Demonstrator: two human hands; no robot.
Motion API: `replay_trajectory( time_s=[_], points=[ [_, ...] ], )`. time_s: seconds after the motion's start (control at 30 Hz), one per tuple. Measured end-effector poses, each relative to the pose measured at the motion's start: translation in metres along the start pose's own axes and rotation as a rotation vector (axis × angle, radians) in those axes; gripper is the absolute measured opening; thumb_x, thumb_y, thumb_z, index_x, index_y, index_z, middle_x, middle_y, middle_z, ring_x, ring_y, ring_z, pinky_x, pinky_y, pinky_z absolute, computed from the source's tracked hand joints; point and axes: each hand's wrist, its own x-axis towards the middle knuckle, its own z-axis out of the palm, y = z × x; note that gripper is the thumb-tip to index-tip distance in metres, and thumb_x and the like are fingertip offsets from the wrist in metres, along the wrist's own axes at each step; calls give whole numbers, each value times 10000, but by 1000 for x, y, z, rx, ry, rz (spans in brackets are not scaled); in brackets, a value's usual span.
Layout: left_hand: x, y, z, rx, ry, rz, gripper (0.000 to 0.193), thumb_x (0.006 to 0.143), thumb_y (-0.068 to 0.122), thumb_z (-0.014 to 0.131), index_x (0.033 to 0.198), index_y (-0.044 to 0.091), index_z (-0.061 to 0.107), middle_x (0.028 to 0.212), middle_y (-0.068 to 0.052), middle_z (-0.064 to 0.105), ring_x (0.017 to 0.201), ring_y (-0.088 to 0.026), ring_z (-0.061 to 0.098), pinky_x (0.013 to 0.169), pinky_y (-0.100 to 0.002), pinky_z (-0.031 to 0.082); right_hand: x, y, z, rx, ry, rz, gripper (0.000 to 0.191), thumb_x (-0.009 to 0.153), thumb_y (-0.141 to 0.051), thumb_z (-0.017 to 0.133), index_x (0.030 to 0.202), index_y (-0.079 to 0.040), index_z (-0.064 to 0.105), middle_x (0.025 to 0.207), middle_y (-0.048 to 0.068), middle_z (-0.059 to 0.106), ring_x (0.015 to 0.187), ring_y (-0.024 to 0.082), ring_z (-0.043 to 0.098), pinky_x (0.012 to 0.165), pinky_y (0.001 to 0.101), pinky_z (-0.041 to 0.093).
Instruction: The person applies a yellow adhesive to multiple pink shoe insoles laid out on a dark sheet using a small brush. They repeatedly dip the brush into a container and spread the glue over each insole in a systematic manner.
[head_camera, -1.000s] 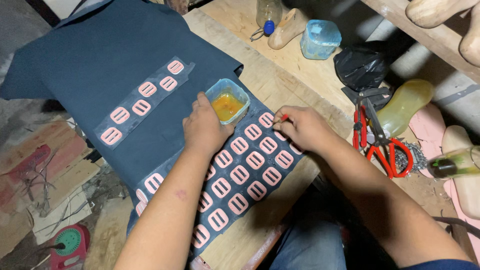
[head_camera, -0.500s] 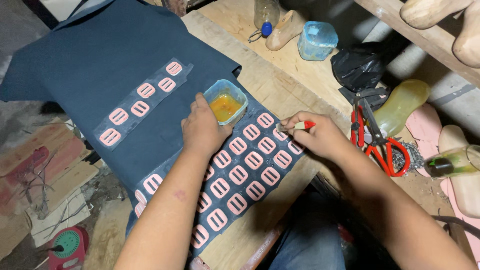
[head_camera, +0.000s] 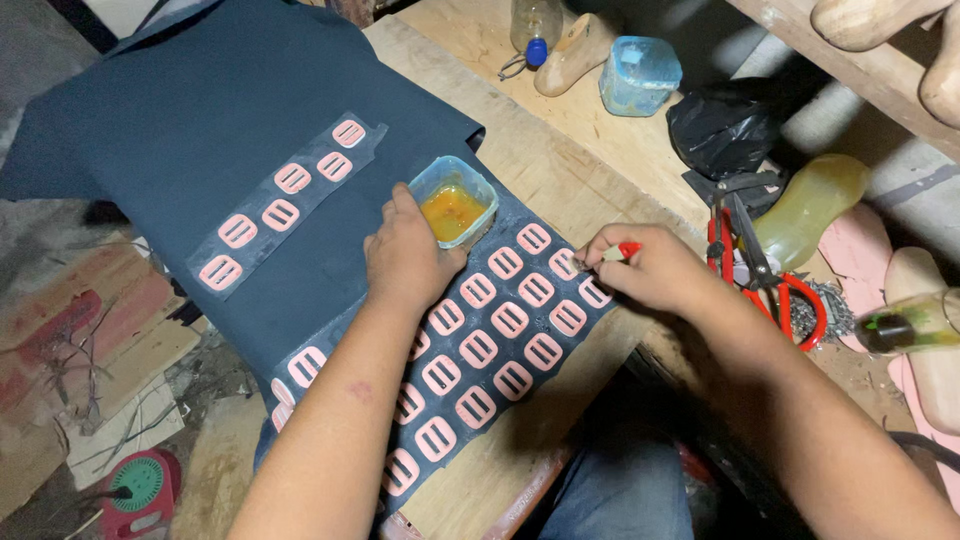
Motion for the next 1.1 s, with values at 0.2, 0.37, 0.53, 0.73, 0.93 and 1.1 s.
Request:
replay_trajectory(
  time_s=[0.2,0.37,0.53,0.73,0.93,1.1],
  points=[
    [1,0,-2,-2,-21,-6,1073,670,273,880,1502,-49,284,1334,-228,570,1200,-349,610,989,-487,458,-10,0,5,-35,177,-78,133,832,-56,674,962,-34,697,991,62,777,895,112,708,800,273,560],
    [0,-2,1,6,-8,12,1090,666,273,883,1506,-61,275,1329,-241,570,1187,-354,615,984,-483,461,-26,-4,26,116,160,-24,110,870,-85,677,960,-31,710,898,62,786,784,114,705,723,259,557],
    [1,-3,3,14,-1,10,1098,668,285,887,1508,-59,270,1329,-238,570,1183,-351,617,971,-490,464,-20,-12,22,-267,335,74,155,863,-96,728,1006,-37,728,826,116,710,687,156,660,652,293,517],
    [-1,-4,5,-4,19,32,1102,653,288,895,1496,-64,279,1327,-244,571,1185,-355,616,968,-492,464,-25,-12,29,88,200,-45,141,850,-136,685,939,-27,697,822,80,765,713,140,661,666,265,527],
    [2,-5,5,-20,25,34,1095,666,292,888,1499,-69,275,1325,-250,572,1184,-360,617,971,-488,465,4,2,26,-172,496,29,203,893,-184,755,957,-3,686,775,108,723,704,123,681,669,271,518],
    [1,-6,6,-22,29,51,1098,663,283,889,1496,-79,271,1319,-255,570,1174,-366,619,967,-488,464,26,8,35,149,538,62,179,914,-196,723,946,-24,687,780,86,736,683,127,679,635,287,524]
  ],
)
